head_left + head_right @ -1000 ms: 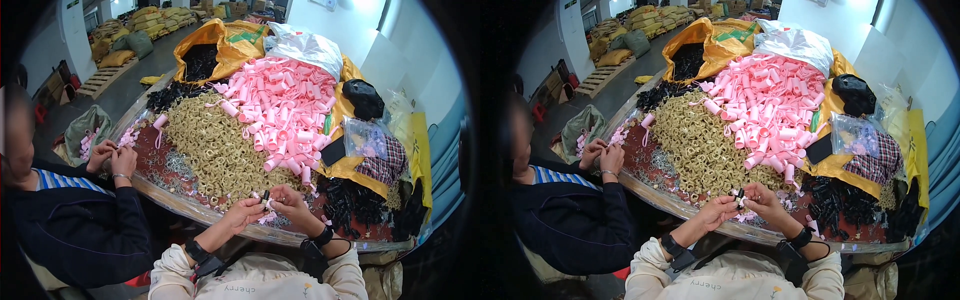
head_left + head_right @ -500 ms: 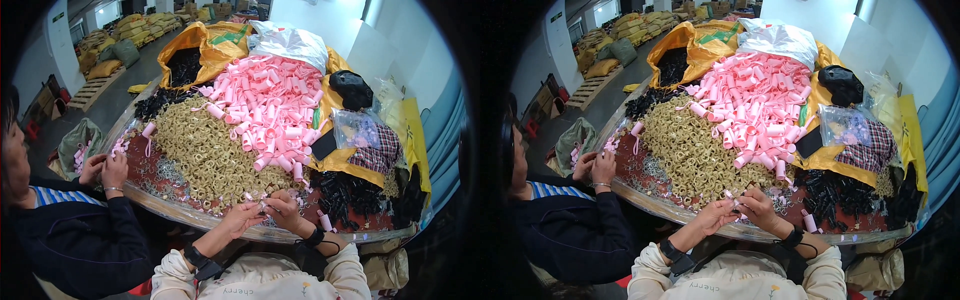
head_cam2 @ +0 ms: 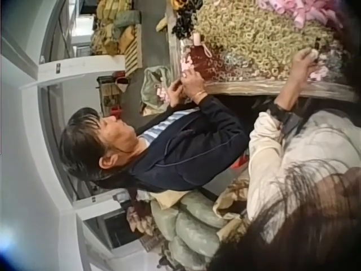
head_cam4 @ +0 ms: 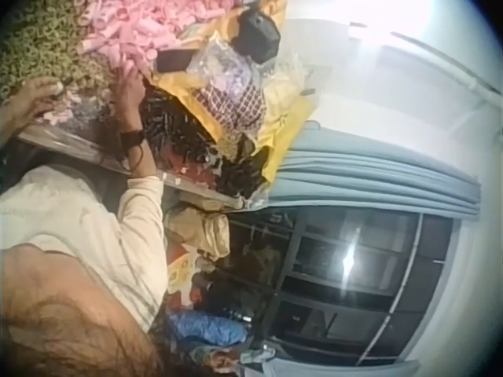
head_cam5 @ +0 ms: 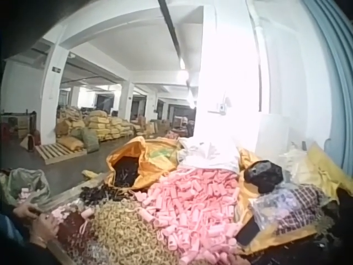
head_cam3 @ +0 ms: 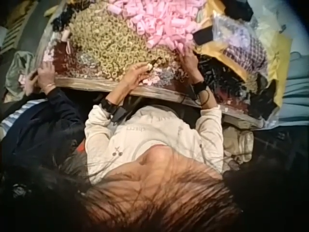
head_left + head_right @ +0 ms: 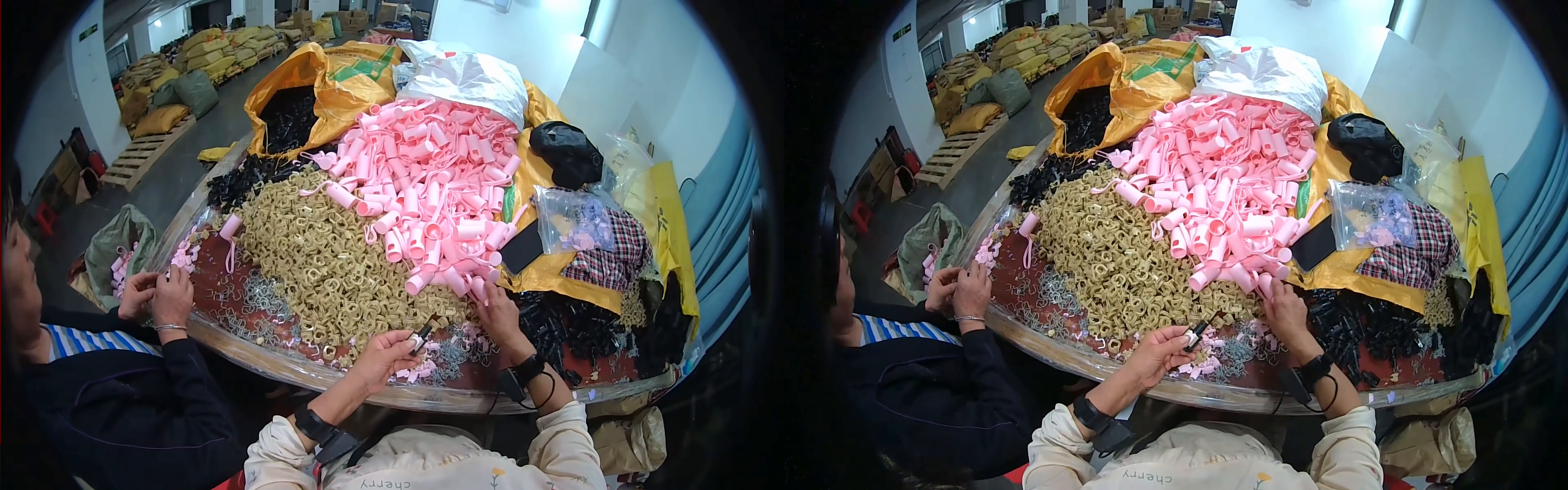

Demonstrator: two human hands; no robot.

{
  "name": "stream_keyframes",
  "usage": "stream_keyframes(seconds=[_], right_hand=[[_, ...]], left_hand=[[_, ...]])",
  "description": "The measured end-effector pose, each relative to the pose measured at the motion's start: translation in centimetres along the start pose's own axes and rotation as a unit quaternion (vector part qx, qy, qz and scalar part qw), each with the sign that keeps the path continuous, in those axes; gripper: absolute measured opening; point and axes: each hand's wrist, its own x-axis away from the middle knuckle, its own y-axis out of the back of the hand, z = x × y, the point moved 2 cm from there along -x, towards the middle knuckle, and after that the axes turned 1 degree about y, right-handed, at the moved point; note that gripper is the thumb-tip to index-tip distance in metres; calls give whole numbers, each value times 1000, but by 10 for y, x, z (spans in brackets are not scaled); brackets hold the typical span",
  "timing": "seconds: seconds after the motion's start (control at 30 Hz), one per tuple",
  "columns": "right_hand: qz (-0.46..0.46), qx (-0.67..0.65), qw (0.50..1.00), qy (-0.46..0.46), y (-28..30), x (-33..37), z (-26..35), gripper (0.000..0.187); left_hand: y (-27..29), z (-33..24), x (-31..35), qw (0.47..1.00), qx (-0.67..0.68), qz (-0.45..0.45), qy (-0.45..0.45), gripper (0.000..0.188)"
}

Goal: Assembling small decorative plastic parts at a manufacturing workstation.

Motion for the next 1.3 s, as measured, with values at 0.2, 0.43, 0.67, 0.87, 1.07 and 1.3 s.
stream_keyframes(seconds=[0.2,0.43,0.67,0.87,1.07,1.3], right_hand=[[-97,-250,961,63,39,4,-12,31],[-108,-689,717,-5,49,8,-5,27],[117,-723,681,24,64,25,38,24],[198,-545,804,134,68,33,86,24],[124,-354,876,302,70,27,96,39],[165,-347,868,313,64,35,104,48]], left_hand=[[5,2,-4,1000,-4,-1,4,23],[-4,-3,4,1000,-18,3,5,24],[-8,-19,14,999,12,32,0,26],[-7,-26,19,999,18,48,6,25],[-8,-31,23,1000,-16,22,-5,25],[-14,-26,26,984,-172,15,-53,27]])
